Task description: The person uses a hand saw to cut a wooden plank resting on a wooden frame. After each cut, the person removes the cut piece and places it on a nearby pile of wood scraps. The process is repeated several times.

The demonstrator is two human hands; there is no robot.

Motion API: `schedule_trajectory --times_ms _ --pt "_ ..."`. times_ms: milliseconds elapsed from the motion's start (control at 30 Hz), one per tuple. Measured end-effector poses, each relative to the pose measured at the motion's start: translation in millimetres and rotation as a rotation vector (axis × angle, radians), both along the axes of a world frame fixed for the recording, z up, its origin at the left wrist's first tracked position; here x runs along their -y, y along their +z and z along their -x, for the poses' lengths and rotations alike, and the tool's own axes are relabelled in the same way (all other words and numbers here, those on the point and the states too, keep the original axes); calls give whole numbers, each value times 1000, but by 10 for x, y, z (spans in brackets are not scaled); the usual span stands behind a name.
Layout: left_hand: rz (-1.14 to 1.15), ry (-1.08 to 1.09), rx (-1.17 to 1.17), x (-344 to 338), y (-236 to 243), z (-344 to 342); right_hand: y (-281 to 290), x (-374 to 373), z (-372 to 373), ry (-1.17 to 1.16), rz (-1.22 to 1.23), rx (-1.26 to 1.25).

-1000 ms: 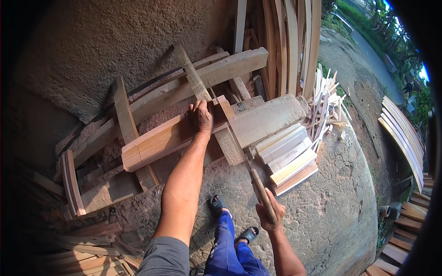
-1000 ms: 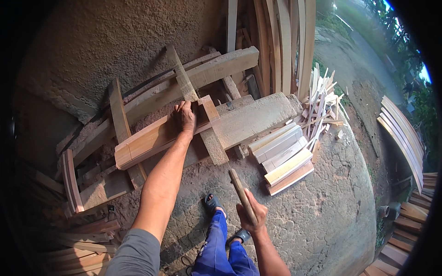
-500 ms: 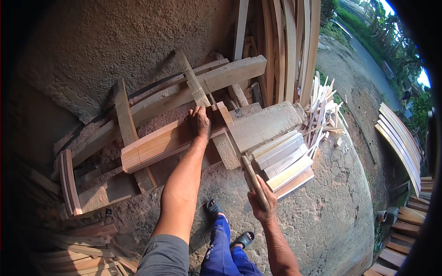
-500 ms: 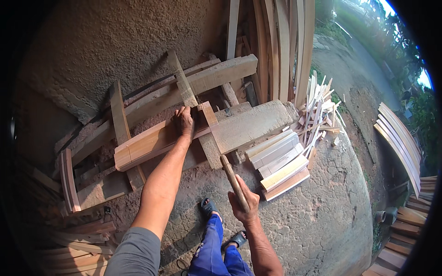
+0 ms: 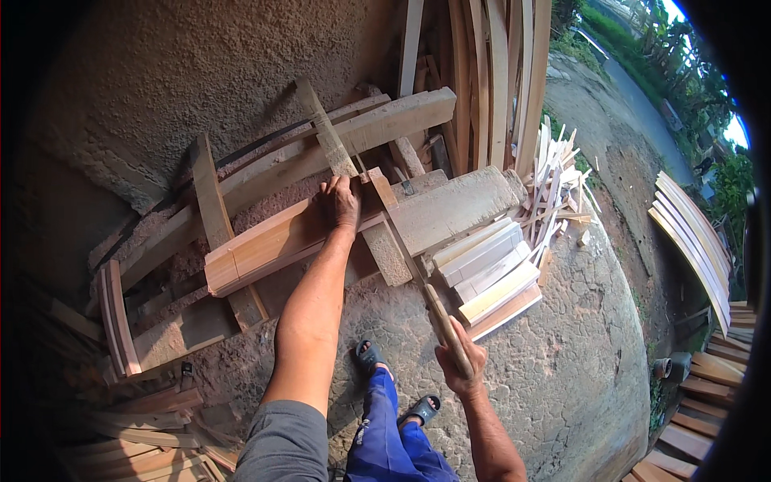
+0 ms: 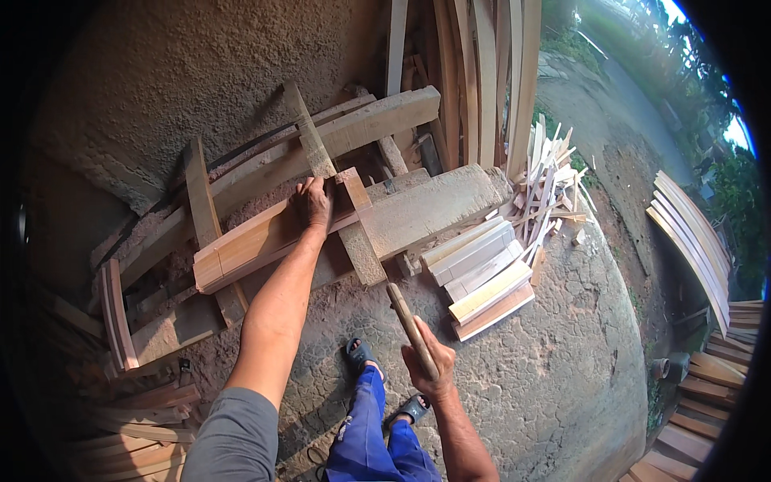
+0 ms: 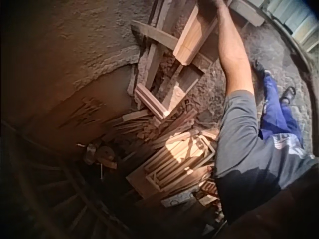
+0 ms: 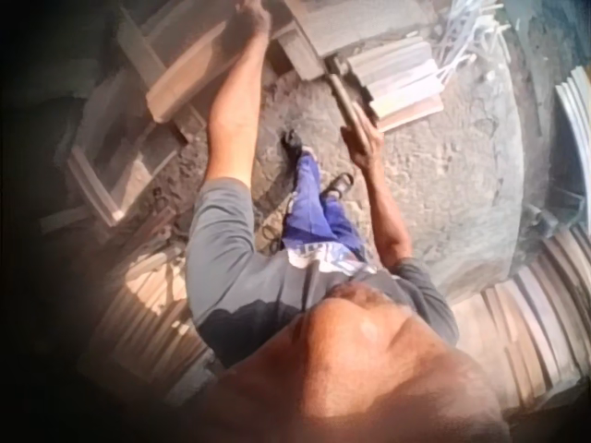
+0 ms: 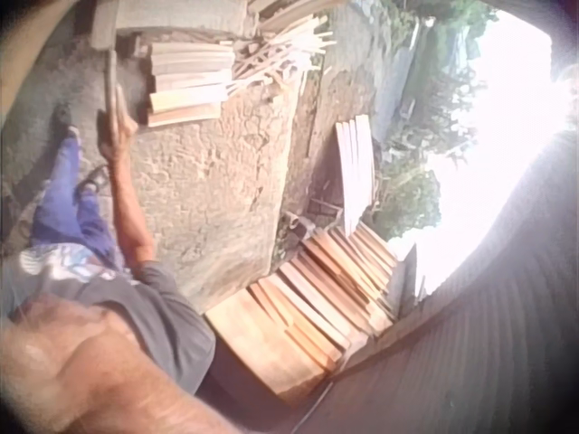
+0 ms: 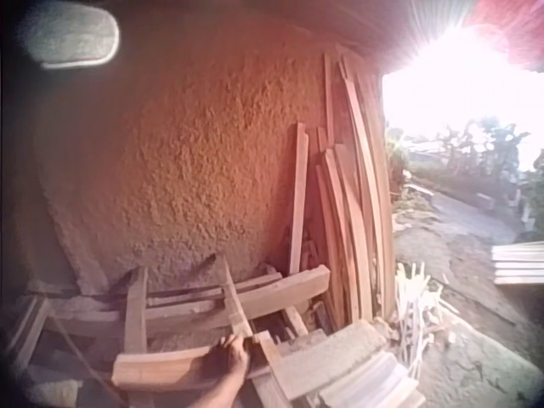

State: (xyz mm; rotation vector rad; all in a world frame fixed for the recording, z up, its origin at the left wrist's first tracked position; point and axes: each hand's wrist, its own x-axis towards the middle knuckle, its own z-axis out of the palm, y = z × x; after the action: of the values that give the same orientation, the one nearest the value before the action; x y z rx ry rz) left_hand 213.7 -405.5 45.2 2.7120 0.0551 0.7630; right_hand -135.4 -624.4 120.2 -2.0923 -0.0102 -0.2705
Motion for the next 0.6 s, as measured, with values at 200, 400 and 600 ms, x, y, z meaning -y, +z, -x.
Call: schedule_trajectory --times_ms 200,400,600 --pt "0 0 -42 75 55 29 -169 76 629 -42 101 117" --pt "-26 10 -49 15 40 21 -61 12 80 -2 45 85" --pt "27 -4 -29 121 111 63 -213 97 628 -53 136 98"
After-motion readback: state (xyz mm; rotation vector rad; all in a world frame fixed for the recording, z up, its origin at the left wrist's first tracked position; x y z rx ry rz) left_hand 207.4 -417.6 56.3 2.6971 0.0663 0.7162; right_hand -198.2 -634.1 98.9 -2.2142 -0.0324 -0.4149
